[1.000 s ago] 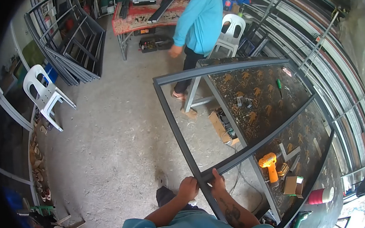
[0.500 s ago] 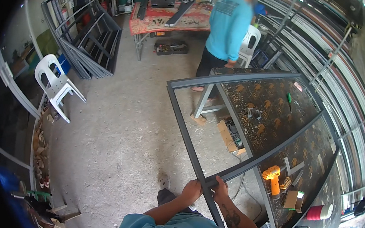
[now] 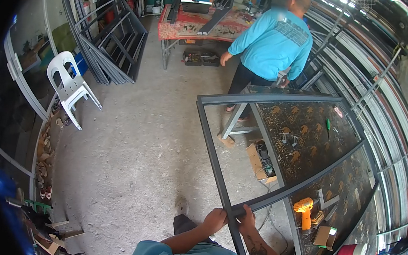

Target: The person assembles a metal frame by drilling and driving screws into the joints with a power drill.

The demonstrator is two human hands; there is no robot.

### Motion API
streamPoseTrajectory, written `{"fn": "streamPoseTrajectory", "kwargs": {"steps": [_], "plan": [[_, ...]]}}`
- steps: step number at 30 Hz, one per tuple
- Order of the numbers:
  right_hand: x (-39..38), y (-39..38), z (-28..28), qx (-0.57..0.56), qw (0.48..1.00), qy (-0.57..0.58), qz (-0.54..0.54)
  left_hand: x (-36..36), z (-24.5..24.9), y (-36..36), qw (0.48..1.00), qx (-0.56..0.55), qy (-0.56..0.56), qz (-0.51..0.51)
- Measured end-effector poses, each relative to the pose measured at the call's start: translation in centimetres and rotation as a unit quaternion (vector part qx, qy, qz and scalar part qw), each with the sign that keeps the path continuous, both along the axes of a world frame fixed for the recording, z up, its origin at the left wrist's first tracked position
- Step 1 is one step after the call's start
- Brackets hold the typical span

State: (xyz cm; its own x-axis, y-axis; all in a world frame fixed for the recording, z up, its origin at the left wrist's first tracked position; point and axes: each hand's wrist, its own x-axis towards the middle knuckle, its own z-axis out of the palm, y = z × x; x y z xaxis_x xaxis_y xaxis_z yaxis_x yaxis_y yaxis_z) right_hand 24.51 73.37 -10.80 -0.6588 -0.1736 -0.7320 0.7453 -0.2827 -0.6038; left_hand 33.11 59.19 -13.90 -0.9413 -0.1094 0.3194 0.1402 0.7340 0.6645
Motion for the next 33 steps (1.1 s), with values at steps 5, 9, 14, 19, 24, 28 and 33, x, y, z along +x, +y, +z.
{"fn": "streamPoseTrajectory", "kwargs": {"steps": [5, 9, 14, 19, 24, 28, 33], "plan": [[-0.1, -0.1, -0.3, 0.010, 1.000, 0.005, -0.008, -0.1, 0.6, 0.2, 0.999, 0.004, 0.027, 0.018], [-0.5, 0.1, -0.5, 0.014, 1.000, 0.013, -0.019, 0.4, 2.3, 0.4, 0.997, 0.045, 0.046, 0.043], [-0.6, -1.0, 1.4, 0.000, 1.000, 0.003, -0.016, 0.5, 1.1, 0.5, 0.995, 0.053, 0.051, 0.065], [-1.4, -0.5, -1.2, 0.009, 1.000, -0.008, 0.010, 0.3, 0.3, 0.1, 0.997, 0.046, 0.018, 0.062], [-1.1, -0.3, 0.0, 0.008, 0.999, -0.011, 0.043, 0.0, 0.8, -0.7, 0.999, 0.016, -0.004, 0.032], [-1.2, -0.7, 0.0, 0.021, 0.999, -0.014, 0.025, -0.2, 0.9, -1.1, 1.000, 0.008, 0.005, 0.014], [-1.5, -0.5, -0.1, 0.004, 0.999, -0.020, 0.032, -0.2, -1.2, -0.7, 0.999, 0.017, 0.033, 0.017]]}}
